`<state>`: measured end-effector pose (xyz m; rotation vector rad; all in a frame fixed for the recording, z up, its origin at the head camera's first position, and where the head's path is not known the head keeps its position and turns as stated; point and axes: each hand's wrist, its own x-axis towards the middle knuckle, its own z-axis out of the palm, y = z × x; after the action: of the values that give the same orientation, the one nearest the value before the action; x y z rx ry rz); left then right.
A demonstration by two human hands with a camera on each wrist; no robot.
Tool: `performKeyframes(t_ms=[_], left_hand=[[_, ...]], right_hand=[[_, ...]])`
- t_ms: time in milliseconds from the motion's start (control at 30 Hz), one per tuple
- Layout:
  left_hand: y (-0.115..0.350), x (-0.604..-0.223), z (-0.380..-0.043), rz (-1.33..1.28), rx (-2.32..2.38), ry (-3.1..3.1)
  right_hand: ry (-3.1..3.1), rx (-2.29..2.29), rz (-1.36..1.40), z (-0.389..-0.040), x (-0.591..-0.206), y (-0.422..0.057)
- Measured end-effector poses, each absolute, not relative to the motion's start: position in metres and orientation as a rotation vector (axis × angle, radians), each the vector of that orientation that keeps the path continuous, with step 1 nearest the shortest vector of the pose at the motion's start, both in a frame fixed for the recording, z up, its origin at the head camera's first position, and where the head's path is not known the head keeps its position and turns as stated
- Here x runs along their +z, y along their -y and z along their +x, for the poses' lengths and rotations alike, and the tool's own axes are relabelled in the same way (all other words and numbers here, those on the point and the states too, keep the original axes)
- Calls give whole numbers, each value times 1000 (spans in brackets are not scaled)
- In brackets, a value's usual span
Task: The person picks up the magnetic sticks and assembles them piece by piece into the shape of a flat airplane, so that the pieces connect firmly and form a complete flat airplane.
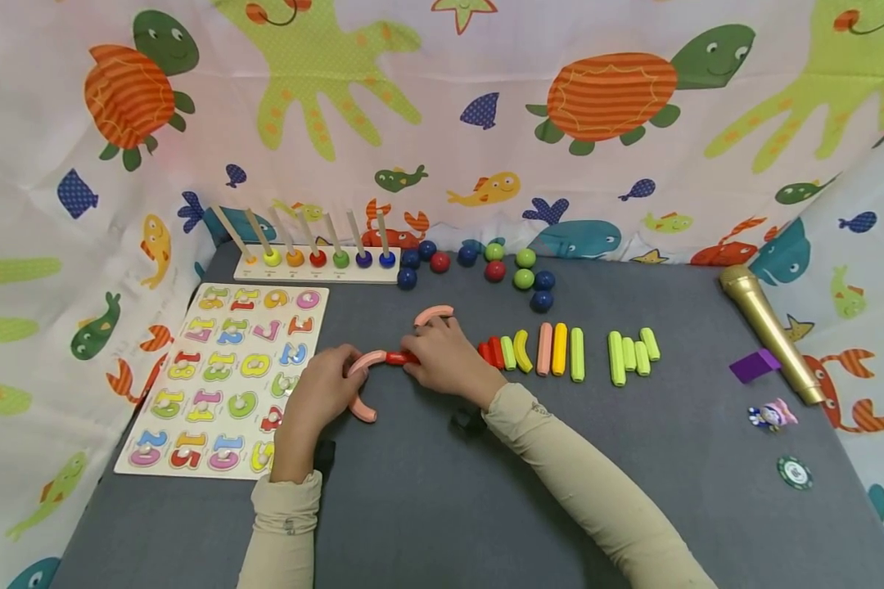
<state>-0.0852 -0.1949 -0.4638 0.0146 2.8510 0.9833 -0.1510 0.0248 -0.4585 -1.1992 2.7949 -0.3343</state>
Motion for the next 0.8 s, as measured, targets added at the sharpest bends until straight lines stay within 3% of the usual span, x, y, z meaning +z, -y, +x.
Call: performKeyframes(t_ms=[467, 800], left_hand=[[192, -464, -89, -148, 958, -2855], [191, -465, -106, -170, 947, -2842]], right_hand=[[-2807, -561, -1012, -151, -440, -75], [-2869, -361, -969, -133, -447, -90]])
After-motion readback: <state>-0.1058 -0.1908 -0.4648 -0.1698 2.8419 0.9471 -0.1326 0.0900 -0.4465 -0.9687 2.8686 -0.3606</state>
